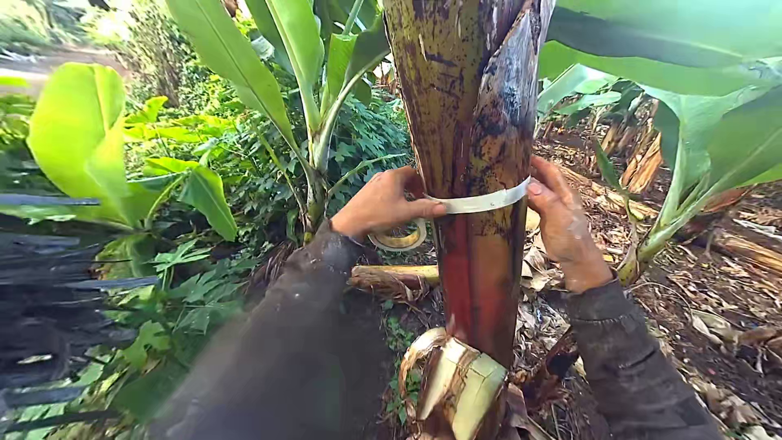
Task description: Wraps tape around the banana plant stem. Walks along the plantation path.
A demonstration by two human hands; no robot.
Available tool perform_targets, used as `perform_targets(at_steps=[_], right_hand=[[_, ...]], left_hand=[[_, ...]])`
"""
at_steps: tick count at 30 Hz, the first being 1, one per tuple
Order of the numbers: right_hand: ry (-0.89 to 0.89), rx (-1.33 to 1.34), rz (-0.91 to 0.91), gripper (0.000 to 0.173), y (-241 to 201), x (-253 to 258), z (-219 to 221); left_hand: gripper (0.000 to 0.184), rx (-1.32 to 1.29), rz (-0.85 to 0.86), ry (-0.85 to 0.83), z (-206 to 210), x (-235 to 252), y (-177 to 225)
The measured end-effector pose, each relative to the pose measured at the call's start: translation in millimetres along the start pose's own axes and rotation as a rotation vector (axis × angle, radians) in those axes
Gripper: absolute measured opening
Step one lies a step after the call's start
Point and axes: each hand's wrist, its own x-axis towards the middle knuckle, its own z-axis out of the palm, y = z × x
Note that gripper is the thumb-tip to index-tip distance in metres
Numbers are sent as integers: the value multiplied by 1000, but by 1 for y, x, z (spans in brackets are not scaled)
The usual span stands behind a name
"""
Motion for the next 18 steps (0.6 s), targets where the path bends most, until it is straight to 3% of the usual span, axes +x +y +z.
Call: perform_targets(at_steps=[1,3,7,11,15,18], right_hand=[[57,-82,10,83,3,8,5],[129,-256,27,115,6,18,12],[137,-405,4,129,-14,6,26],[316,-592,-11,158,-27,2,67],[334,-510,-68,155,-12,-1,67],[265,-371,-113,128,3,-44,53]], left_hand=[[74,12,-16,27,3,4,6],[71,-47,-1,70,9,16,-6],[39,-129,1,35,13,9,-54],[36,-248,-125,112,26,-19,-13],[60,-112,-436,225,56,-85,24],[65,-106,-548,215,92,-178,21]])
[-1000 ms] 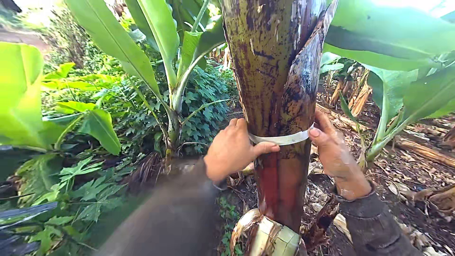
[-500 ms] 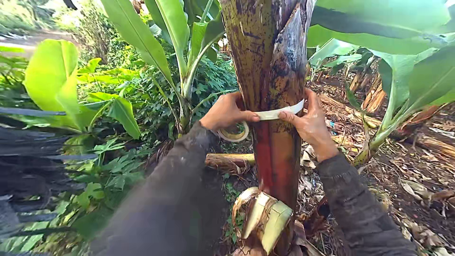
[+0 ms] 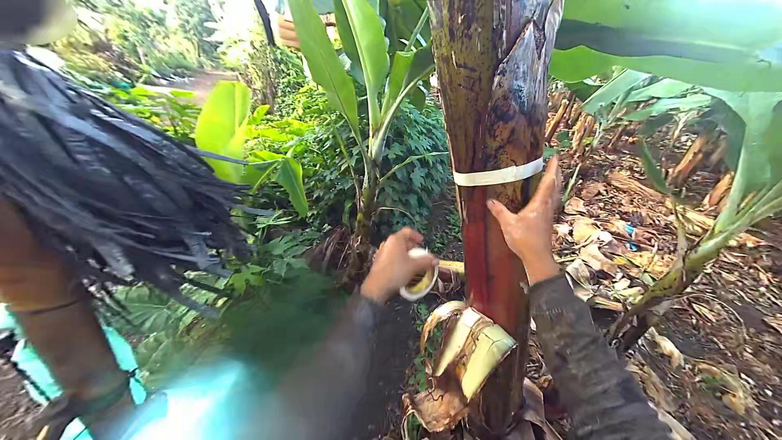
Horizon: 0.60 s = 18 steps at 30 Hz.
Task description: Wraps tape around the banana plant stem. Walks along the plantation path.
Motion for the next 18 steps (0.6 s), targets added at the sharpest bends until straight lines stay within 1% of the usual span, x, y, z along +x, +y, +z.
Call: perform_targets(at_steps=[1,2,3,4,5,6,7,8,9,10,11,12,13,14,15,16,17,18], right_hand=[[-44,-19,-2,112,-1,-32,-7],[-87,3,-15,91,-5,-73,-9],[-152,85,-52,67,-12,-121,-6],[-255,207,-123,43,-23,-173,0],[-406,307,-221,25,-34,-222,6],[-528,384,-325,19,-45,-263,12],[-563,441,-412,20,-56,-295,19],[-510,476,-455,21,-67,-318,24],[-414,498,-438,19,-79,-334,25],[-327,571,-347,19,-93,-345,23],[-284,724,-177,23,-112,-355,18],[-310,969,54,29,-137,-362,10],[-382,1286,328,30,-165,-367,-2],[-501,1632,602,36,-191,-369,-14],[-618,1939,827,41,-212,-374,-27],[-718,2207,987,45,-232,-383,-39],[-810,2404,1091,47,-252,-397,-48],[-909,2513,1149,49,-275,-412,-58]], left_hand=[[60,6,-32,-9,1,-28,-17],[55,12,-60,22,3,-56,-30],[51,16,-85,85,4,-85,-38],[50,17,-106,163,4,-112,-41],[49,23,-115,239,5,-139,-38],[50,29,-111,297,5,-163,-30],[50,47,-83,341,5,-188,-19],[51,65,-29,374,6,-213,-5],[50,56,41,399,8,-237,7],[50,3,123,423,9,-261,17],[53,-88,219,447,7,-283,23],[61,-191,306,462,1,-305,25],[67,-286,367,484,-5,-326,24],[73,-343,393,500,-14,-346,21],[82,-363,388,500,-25,-368,17],[93,-387,361,481,-37,-393,14],[105,-450,325,453,-49,-420,14],[112,-546,293,424,-62,-450,18]])
